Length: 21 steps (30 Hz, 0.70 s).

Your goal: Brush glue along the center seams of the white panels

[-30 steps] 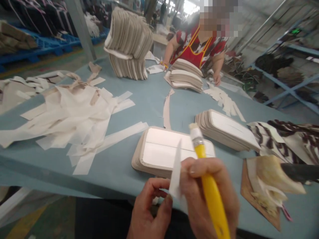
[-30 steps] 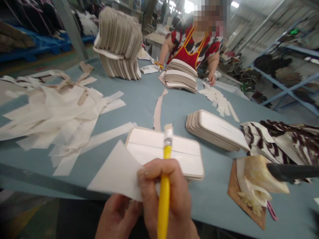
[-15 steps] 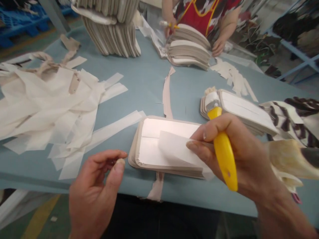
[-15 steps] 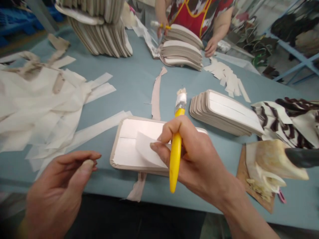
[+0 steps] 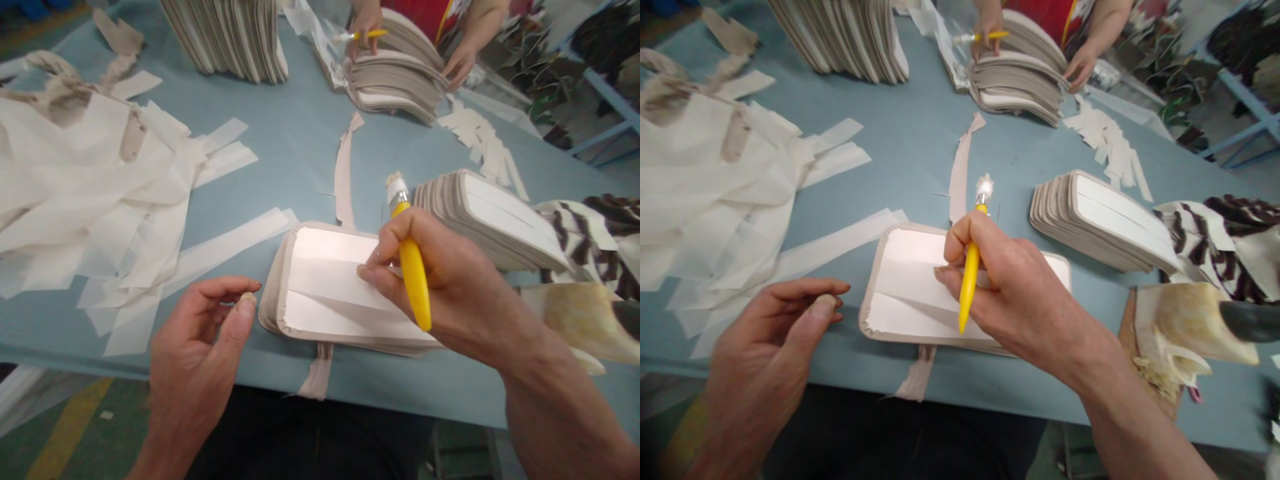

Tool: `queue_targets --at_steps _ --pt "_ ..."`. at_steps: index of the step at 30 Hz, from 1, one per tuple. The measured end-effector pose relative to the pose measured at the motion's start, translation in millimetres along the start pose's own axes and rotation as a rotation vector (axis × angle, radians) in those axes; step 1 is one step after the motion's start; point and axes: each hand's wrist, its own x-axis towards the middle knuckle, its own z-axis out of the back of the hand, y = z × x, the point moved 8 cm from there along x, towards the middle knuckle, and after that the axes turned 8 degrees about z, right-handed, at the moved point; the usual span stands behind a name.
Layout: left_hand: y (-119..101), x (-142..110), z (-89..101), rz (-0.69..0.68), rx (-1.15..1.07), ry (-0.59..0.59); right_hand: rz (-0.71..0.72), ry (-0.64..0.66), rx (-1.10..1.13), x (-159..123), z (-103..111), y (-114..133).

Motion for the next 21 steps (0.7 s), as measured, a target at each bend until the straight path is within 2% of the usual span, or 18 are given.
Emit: queue_targets --at_steps 4,9,16,21 --pt "-3 3 -5.7 -0.017 0.044 0.022 -0.005 0.022 -0.043 -1 0 -4" --pt "-20 8 -8.5 -0.116 0.065 0.011 -0.008 0.042 -0.033 0 -3 -6" --pt "-42 12 -25.6 -0.347 0.084 0.123 -0.011 0.018 -0.046 2 -7 -10" --pt "-53 11 -41.2 -0.55 0.233 0.129 -0.033 0.035 -0.044 0 -13 -9"
